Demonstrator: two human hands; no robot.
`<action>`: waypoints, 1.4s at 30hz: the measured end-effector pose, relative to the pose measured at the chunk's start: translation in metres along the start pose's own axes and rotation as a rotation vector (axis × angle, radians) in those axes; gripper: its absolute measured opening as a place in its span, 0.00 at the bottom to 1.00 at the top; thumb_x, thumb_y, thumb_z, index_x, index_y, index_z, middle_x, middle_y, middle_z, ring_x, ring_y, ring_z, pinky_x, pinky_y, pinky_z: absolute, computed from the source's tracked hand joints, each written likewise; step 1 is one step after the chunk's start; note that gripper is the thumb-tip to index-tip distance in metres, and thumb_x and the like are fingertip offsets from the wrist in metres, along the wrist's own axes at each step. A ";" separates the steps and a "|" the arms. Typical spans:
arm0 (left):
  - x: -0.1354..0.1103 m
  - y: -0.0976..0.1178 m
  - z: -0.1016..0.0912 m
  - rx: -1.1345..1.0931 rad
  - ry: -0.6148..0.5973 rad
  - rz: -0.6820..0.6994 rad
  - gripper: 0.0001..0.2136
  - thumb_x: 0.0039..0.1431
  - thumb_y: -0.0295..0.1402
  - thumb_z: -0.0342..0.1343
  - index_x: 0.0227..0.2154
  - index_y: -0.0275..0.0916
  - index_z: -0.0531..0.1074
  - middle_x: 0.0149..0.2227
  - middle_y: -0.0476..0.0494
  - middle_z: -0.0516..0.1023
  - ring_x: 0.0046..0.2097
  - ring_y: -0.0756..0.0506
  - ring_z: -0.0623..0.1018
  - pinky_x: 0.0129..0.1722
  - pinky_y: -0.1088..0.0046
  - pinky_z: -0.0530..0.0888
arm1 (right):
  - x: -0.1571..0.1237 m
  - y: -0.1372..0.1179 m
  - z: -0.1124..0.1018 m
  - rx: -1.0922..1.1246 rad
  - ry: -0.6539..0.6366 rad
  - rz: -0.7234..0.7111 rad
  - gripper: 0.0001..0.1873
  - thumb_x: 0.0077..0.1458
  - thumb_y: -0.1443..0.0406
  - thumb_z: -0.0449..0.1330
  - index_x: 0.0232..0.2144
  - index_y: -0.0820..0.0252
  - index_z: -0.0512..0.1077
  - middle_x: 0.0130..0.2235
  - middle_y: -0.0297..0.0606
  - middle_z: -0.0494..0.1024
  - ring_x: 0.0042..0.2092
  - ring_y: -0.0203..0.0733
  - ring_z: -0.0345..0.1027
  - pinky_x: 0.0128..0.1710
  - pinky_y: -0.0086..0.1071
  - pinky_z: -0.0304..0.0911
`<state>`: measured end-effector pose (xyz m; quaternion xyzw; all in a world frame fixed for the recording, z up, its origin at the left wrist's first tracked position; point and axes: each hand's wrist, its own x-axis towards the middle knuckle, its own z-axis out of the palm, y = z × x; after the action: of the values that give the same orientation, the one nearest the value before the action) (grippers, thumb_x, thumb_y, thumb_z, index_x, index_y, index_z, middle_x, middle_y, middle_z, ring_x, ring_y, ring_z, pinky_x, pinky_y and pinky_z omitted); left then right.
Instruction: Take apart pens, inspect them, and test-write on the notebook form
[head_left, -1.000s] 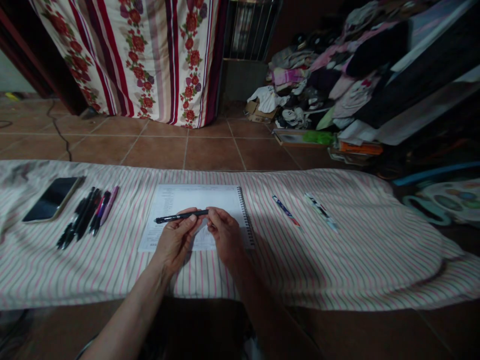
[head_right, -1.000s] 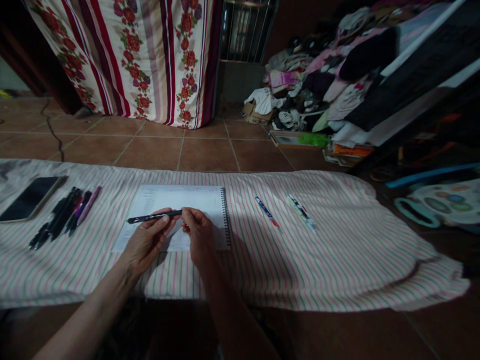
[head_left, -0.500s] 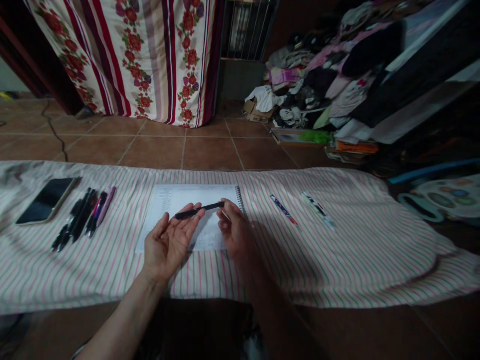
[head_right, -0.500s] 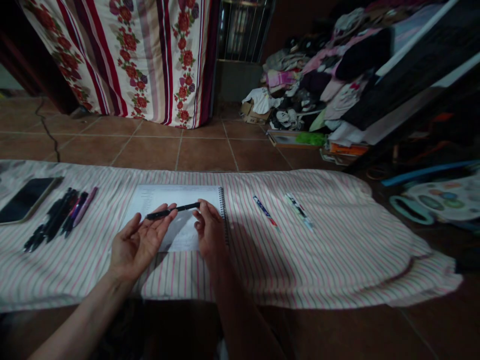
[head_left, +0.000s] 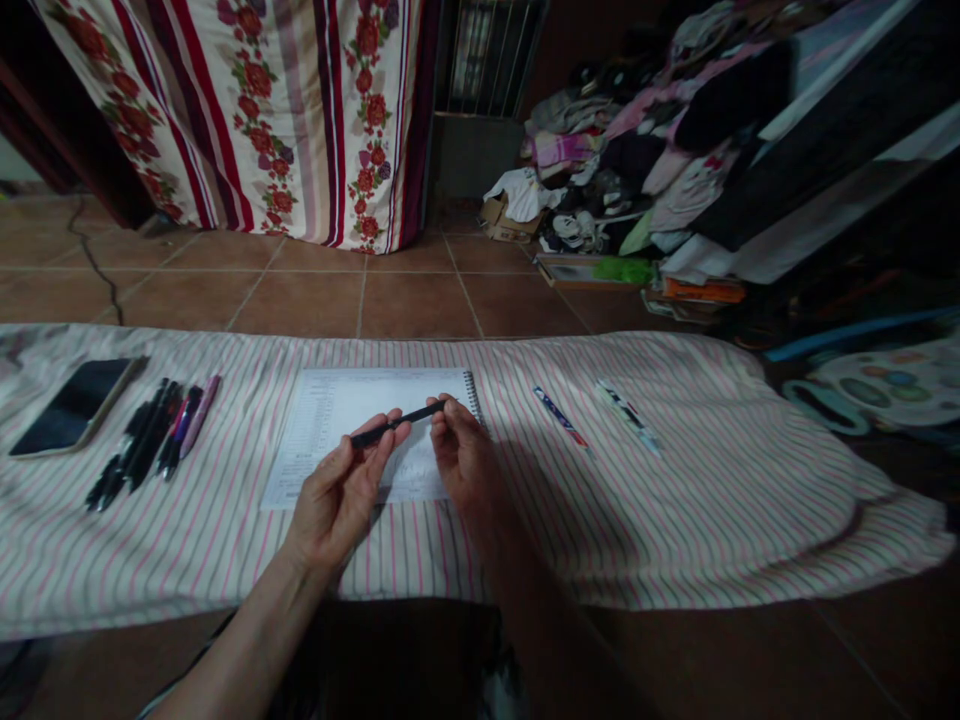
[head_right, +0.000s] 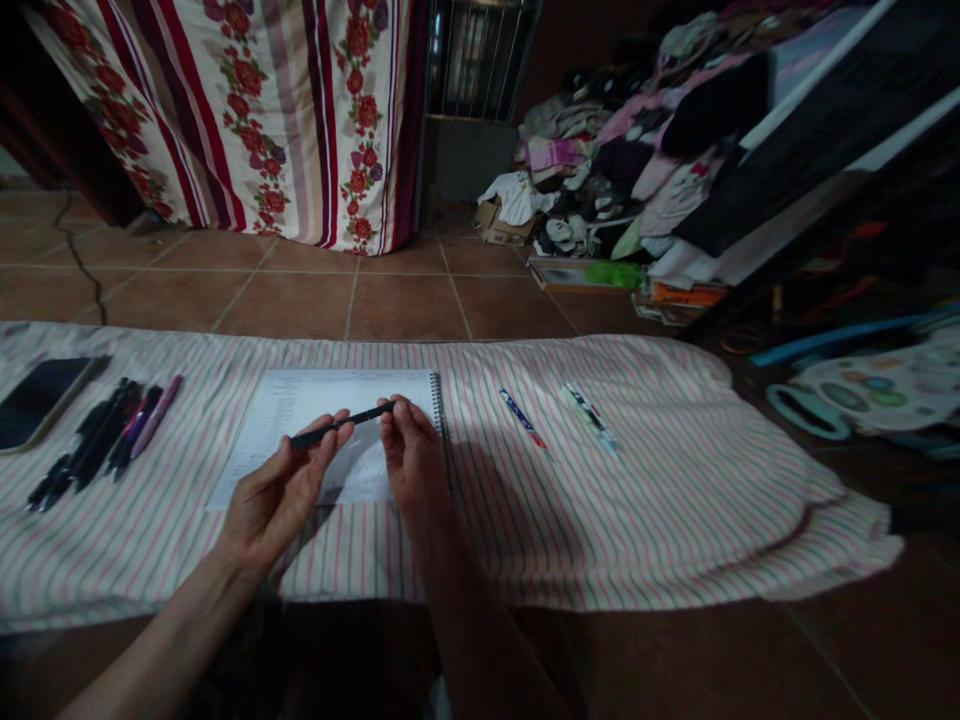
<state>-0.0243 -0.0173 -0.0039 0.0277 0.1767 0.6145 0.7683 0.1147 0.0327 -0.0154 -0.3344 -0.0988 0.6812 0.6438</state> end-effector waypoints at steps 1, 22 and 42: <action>-0.001 0.000 0.001 0.014 0.016 0.006 0.22 0.64 0.23 0.35 0.60 0.23 0.52 0.53 0.24 0.69 0.59 0.35 0.61 0.53 0.74 0.70 | 0.000 0.000 0.000 -0.004 0.005 -0.014 0.03 0.44 0.70 0.65 0.26 0.62 0.75 0.29 0.34 0.79 0.25 0.25 0.69 0.26 0.13 0.67; 0.009 0.015 -0.006 1.125 0.251 0.324 0.14 0.47 0.39 0.61 0.34 0.34 0.76 0.33 0.40 0.79 0.34 0.44 0.77 0.41 0.67 0.74 | -0.001 0.003 -0.001 -0.045 -0.003 -0.061 0.09 0.39 0.68 0.68 0.27 0.63 0.75 0.30 0.36 0.80 0.28 0.26 0.70 0.28 0.15 0.67; 0.002 0.001 -0.021 2.511 -0.003 0.773 0.18 0.64 0.35 0.38 0.52 0.34 0.64 0.35 0.41 0.73 0.32 0.45 0.73 0.29 0.70 0.69 | -0.014 0.024 0.004 -0.351 -0.060 -0.008 0.12 0.38 0.60 0.68 0.27 0.60 0.78 0.25 0.31 0.74 0.27 0.29 0.65 0.31 0.25 0.65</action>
<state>-0.0312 -0.0187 -0.0242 0.7681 0.6044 0.2116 -0.0048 0.0921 0.0174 -0.0211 -0.4210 -0.2368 0.6603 0.5751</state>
